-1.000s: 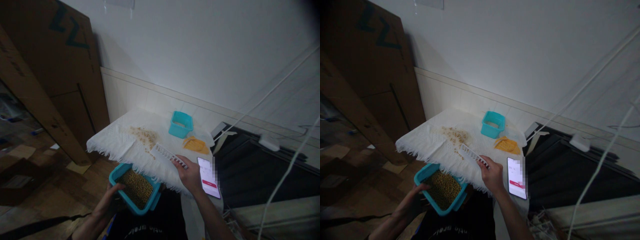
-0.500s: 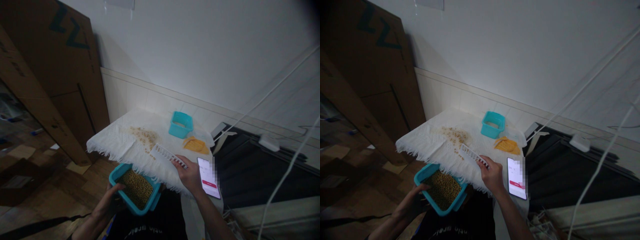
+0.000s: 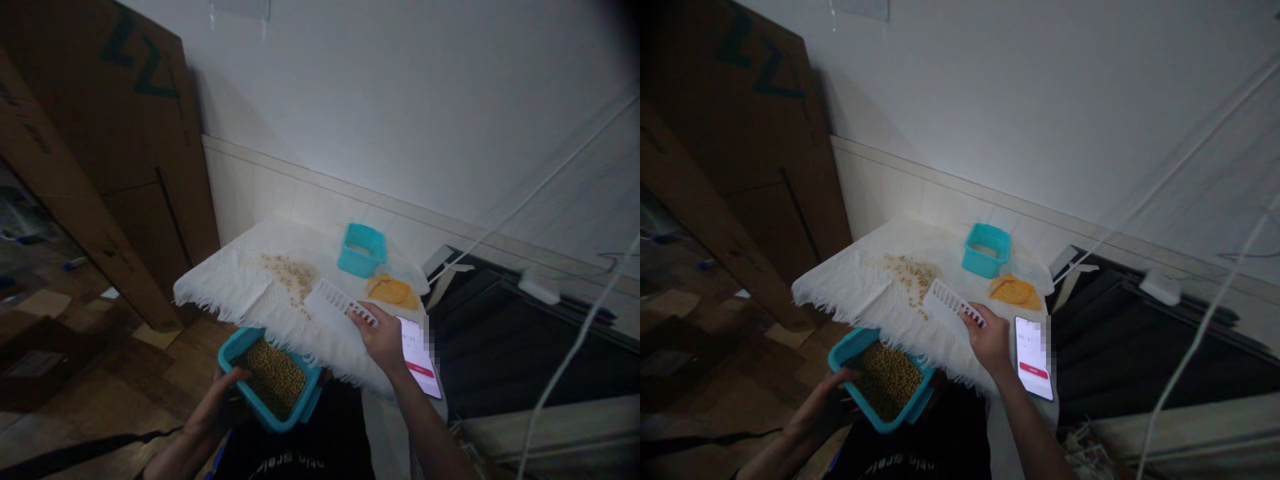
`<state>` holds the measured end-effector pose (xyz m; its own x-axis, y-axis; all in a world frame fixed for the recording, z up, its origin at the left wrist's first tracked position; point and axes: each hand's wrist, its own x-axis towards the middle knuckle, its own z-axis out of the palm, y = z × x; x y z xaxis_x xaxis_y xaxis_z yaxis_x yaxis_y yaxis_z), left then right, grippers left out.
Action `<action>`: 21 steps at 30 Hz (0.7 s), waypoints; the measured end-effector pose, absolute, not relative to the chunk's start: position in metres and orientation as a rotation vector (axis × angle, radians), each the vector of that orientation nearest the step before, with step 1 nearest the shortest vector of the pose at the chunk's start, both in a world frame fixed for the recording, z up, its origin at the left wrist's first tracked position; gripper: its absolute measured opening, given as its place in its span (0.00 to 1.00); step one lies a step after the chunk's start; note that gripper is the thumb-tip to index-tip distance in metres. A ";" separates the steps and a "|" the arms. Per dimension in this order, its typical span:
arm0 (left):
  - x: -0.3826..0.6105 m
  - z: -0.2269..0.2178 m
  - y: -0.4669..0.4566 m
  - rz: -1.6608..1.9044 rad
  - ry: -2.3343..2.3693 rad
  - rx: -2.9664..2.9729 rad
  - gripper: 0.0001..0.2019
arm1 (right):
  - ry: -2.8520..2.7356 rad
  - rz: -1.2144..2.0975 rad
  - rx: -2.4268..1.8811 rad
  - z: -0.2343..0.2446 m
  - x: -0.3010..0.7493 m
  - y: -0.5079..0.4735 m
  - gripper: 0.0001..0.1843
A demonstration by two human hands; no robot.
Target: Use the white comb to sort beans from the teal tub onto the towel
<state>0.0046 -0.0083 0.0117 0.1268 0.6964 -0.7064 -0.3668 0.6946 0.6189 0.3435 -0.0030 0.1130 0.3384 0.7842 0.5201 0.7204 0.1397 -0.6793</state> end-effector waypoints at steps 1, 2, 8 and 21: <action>0.005 0.011 -0.008 0.800 1.228 0.343 0.25 | -1.393 0.080 -1.591 0.113 0.342 -0.003 0.20; 0.004 0.011 -0.008 0.804 1.240 0.355 0.25 | -1.391 0.079 -1.591 0.113 0.339 -0.003 0.21; 0.003 0.008 -0.007 0.812 1.236 0.351 0.28 | -1.415 0.100 -1.574 0.120 0.328 -0.003 0.17; 0.001 0.005 -0.004 0.791 1.276 0.364 0.30 | -1.504 0.150 -1.446 0.107 0.330 0.020 0.12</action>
